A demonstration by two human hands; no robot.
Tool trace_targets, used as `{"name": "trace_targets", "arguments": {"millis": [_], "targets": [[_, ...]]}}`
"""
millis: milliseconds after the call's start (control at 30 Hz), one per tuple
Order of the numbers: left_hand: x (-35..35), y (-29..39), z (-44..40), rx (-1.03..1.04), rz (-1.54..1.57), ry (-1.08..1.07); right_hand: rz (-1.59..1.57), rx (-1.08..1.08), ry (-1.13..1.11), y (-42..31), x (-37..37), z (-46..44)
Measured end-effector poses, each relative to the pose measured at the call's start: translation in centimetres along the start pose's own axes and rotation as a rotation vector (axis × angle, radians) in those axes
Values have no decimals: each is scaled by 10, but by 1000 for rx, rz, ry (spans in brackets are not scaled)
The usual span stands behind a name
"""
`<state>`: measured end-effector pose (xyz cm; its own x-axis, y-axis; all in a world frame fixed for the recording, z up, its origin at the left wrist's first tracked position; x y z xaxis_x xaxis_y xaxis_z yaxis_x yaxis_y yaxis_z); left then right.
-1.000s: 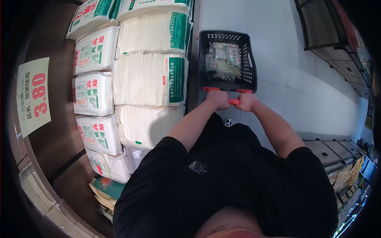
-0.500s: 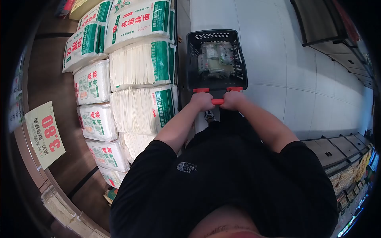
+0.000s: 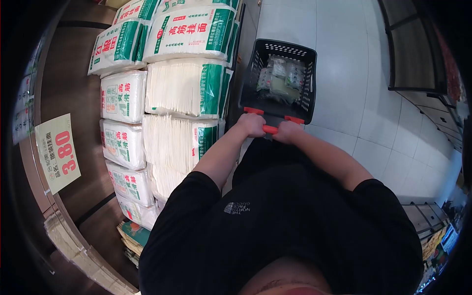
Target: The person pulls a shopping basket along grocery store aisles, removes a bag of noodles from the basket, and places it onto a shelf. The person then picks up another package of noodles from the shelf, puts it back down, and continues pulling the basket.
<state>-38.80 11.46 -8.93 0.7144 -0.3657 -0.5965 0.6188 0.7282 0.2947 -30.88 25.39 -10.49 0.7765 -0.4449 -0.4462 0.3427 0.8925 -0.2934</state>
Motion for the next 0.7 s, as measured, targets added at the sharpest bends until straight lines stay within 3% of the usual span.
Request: {"name": "trace_targets", "arguments": {"millis": [467,700], "targets": [[-49,-12,-48,129,54,27,101,-136,17,26,-53,-39],[-76,-17,-73,106,66,-9,73,-69,-7,28,-100,-43]]}}
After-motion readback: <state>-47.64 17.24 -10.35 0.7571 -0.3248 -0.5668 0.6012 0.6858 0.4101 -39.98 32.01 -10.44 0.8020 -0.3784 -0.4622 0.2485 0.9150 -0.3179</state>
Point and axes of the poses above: each hand's wrist, its own z-axis away from the middle knuckle, its own x-axis out of the palm, y = z × x, the point moved 4 cm from there along -z, towards the middle knuckle, and after that the axes turned 4 degrees about y, right-handed, at the moved point
